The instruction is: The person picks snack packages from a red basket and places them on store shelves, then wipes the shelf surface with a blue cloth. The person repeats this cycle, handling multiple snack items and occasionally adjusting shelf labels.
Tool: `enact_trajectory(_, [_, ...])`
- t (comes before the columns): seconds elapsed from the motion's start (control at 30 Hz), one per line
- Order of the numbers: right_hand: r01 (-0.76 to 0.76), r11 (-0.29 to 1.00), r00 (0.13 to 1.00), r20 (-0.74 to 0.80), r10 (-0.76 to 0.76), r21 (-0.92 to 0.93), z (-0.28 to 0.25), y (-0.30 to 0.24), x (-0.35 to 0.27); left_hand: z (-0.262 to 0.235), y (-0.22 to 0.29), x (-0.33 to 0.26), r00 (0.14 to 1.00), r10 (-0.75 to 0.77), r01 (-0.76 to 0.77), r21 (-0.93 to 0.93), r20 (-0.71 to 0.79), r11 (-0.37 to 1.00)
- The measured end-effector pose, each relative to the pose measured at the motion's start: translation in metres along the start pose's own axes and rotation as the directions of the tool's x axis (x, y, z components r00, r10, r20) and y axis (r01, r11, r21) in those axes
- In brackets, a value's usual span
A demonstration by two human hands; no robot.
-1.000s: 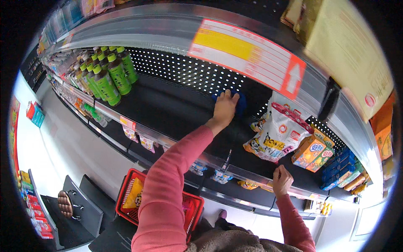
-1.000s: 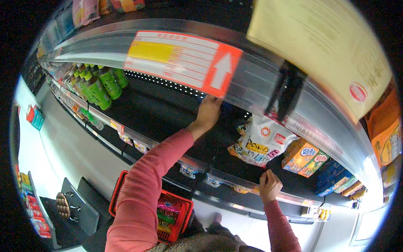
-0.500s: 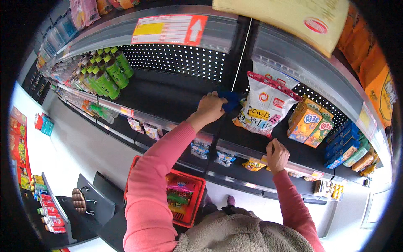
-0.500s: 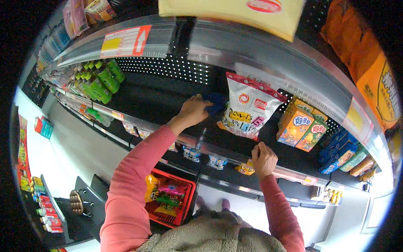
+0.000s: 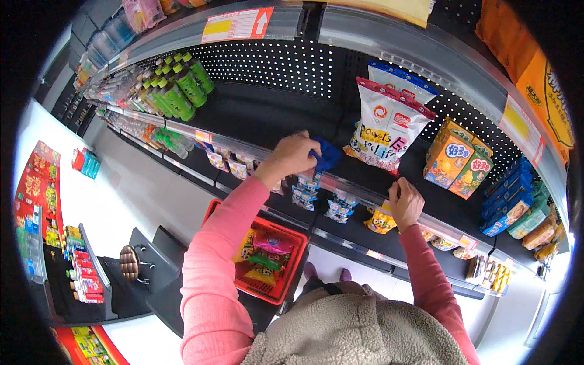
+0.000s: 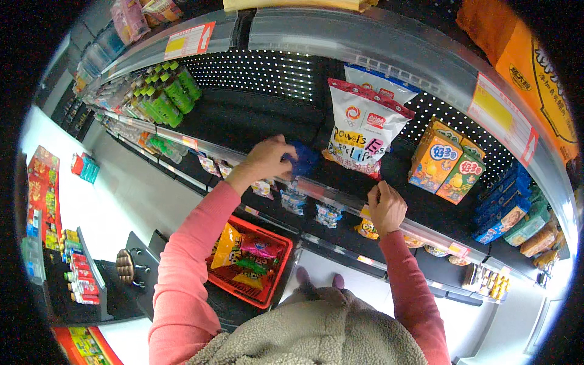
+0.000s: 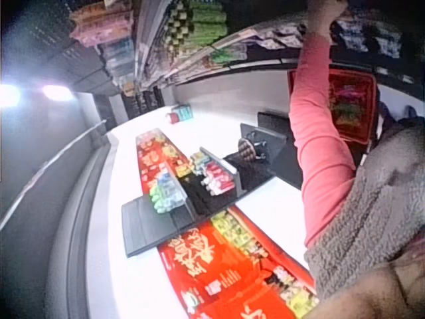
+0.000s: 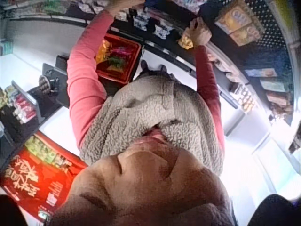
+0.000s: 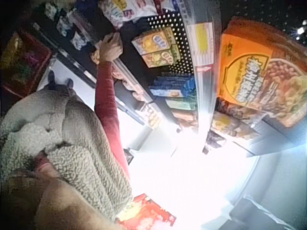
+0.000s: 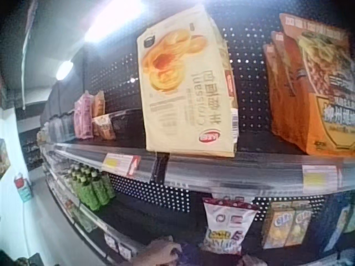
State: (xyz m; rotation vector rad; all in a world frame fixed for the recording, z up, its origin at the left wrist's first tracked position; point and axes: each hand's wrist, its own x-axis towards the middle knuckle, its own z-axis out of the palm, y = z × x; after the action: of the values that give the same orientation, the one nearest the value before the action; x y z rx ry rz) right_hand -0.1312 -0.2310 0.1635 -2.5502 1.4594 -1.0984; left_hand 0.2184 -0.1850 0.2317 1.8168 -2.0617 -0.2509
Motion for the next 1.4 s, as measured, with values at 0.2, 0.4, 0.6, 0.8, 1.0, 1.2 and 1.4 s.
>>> enact_trajectory(0.2, [0.016,1.0,1.0,-0.024,-0.015,0.014,0.002,0.001,-0.001,-0.035,-0.002,-0.035,0.909,-0.406,0.094,-0.906,-0.091,0.412])
enact_trajectory(0.4, [0.002,1.0,1.0,0.001,-0.002,0.01,0.004,0.007,-0.003,0.02,0.028,-0.119,0.901,-0.418,-0.162,-0.8,0.119,-0.578])
enact_trajectory(0.6, [0.027,0.997,0.998,0.046,-0.031,0.079,0.0,0.009,-0.001,0.066,0.071,-0.178,0.877,-0.472,-0.3,-0.666,0.088,-0.682])
enact_trajectory(0.8, [0.021,0.929,0.988,0.132,-0.075,0.371,-0.04,-0.019,-0.015,0.088,0.097,-0.209,0.848,-0.52,-0.406,-0.512,0.097,-0.757])
enact_trajectory(1.0, [-0.601,0.61,0.495,0.84,-0.223,0.516,-0.009,-0.076,-0.066,0.108,0.118,-0.228,0.815,-0.53,-0.371,-0.492,0.234,-0.788])
enact_trajectory(1.2, [-0.828,0.35,0.371,0.897,-0.243,0.437,0.008,-0.111,-0.104,0.146,0.135,-0.24,0.748,-0.578,-0.324,-0.582,0.325,-0.746])
enact_trajectory(1.4, [-0.845,0.432,0.254,0.947,-0.198,0.317,0.016,-0.103,-0.123,0.215,0.15,-0.264,0.716,-0.478,-0.1,-0.602,0.509,-0.792])
